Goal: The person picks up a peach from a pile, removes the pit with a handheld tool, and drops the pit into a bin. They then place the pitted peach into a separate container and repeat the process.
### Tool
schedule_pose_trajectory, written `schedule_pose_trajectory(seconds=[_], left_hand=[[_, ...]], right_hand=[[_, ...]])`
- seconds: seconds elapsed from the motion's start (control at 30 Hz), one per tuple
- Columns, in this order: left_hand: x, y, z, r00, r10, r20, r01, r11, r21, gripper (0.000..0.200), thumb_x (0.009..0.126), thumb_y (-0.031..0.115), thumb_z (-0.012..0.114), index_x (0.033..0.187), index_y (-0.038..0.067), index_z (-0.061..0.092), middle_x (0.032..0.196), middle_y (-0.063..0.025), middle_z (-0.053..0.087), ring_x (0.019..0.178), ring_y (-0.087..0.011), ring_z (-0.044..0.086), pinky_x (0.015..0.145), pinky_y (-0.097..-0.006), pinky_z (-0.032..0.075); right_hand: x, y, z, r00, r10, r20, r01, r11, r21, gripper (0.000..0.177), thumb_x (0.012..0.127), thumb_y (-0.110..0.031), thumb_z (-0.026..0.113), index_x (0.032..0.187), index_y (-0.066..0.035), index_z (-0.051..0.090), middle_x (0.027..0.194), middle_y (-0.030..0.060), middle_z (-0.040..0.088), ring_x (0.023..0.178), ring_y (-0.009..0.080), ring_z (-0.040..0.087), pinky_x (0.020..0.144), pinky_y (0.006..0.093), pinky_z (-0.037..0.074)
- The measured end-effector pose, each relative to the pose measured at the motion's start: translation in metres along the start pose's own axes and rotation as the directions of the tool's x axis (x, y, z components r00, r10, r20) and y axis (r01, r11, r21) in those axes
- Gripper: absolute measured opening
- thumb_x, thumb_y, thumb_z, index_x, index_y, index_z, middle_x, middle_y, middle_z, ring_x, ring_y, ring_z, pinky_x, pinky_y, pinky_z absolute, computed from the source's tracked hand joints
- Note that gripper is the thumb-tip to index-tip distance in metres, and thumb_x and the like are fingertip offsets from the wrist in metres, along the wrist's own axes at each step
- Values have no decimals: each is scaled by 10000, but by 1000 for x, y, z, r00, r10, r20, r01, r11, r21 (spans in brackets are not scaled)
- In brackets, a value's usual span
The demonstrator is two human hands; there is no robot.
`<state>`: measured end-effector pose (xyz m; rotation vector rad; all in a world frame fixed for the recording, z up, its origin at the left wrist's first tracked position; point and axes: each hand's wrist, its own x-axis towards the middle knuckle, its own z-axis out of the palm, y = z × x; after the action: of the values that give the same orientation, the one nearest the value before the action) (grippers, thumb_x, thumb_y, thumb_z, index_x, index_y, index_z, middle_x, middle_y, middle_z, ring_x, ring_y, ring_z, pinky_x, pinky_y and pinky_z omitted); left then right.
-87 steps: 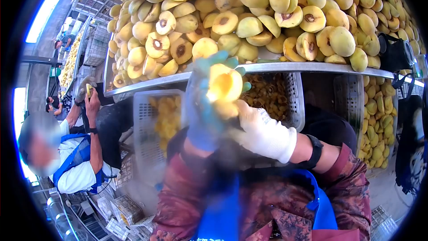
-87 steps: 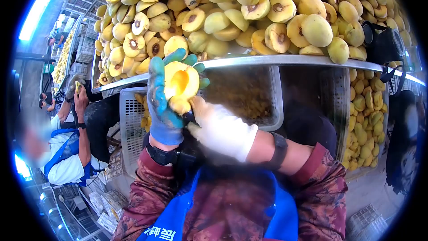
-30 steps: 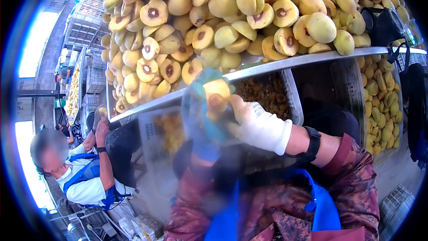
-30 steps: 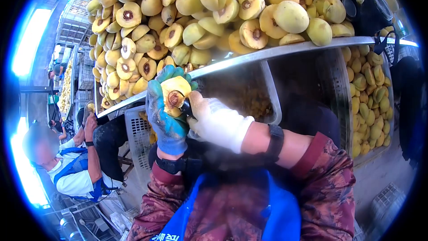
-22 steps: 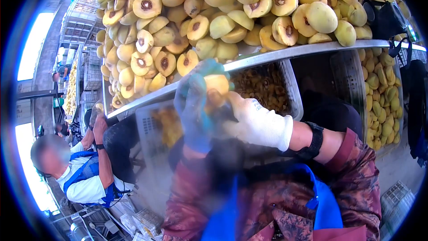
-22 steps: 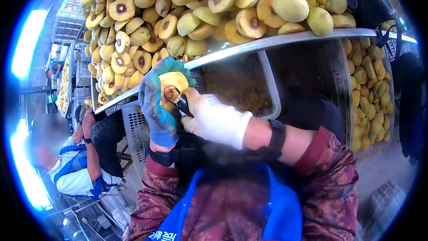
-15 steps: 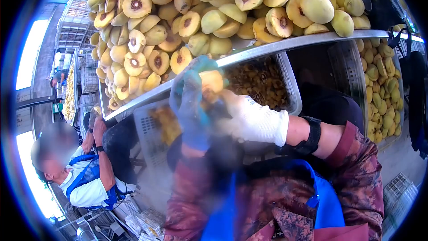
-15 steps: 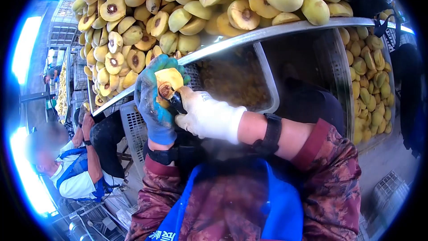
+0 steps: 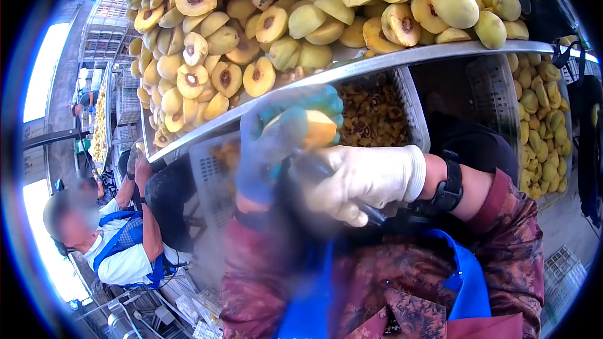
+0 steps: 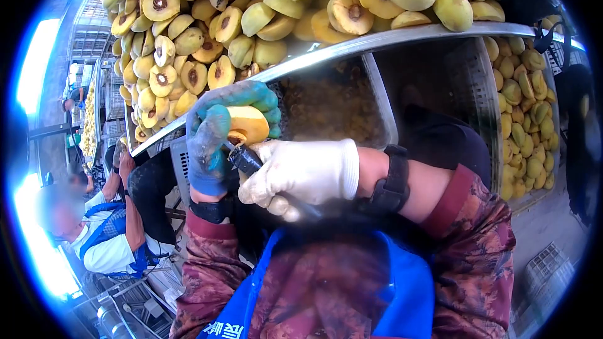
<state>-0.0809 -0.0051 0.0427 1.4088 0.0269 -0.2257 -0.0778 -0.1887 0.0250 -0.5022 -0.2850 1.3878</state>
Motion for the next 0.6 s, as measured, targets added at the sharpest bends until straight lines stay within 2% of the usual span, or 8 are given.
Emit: schedule_pose_trajectory(seconds=[0.1,0.13,0.2,0.27,0.43,0.47,0.53,0.6], left_hand=[[-2,-2,26,988,56,-141,-86,974,-210,573,933,468,581,1214,-31,571,1068,-143,664,899,-237,668,814,-360,561],[2,-1,26,979,58,-197,-111,957,-269,568,949,478,548,1211,-26,570,1060,-138,663,902,-239,666,815,-361,562],[7,3,24,948,52,-313,-174,911,-374,566,981,498,482,1205,-15,568,1043,-129,661,906,-242,663,815,-363,564],[4,2,4,896,123,-428,-277,906,-319,516,1017,450,425,1206,-14,549,1090,-132,641,975,-246,648,853,-415,566],[-40,18,-88,771,355,-528,-226,929,295,461,1009,363,479,1262,-15,553,1254,-152,574,1139,-257,578,905,-396,530],[-51,22,-120,777,406,-482,-80,822,564,459,995,351,513,1273,-11,556,1262,-162,575,1160,-276,563,933,-394,504],[-61,22,-157,768,544,-337,345,91,934,467,943,332,597,1265,-5,570,1254,-200,582,1170,-335,544,991,-409,437],[-49,20,-156,791,526,-313,220,234,947,514,882,327,667,1263,-6,576,1231,-223,594,1149,-376,543,1000,-448,408]], right_hand=[[3,3,-11,991,51,123,-66,990,124,100,852,-94,607,892,-40,533,639,48,561,513,162,564,475,301,465],[8,5,-13,998,-58,2,56,949,-311,133,841,-108,611,921,-26,542,676,99,590,561,223,595,518,342,484],[15,9,-7,930,-366,-25,104,329,-939,216,821,-135,618,979,0,562,748,200,649,657,346,655,602,424,523],[9,0,5,967,-194,-165,-118,233,-965,249,862,-185,564,1032,-4,584,855,223,673,840,401,661,749,477,518],[10,4,-33,869,-307,-389,-492,-438,-752,208,869,-106,540,1072,-69,558,853,100,653,746,267,681,622,395,534],[5,3,-35,861,-361,-358,-495,-437,-751,208,867,-102,542,1071,-61,548,856,106,652,749,274,679,620,400,532],[-2,7,-34,837,-460,-297,-502,-428,-751,212,862,-93,545,1068,-45,529,862,117,651,756,288,676,616,409,527],[-4,11,-39,862,-457,-219,-423,-410,-808,231,863,-118,553,1075,-35,509,861,144,641,752,327,664,598,436,516]])
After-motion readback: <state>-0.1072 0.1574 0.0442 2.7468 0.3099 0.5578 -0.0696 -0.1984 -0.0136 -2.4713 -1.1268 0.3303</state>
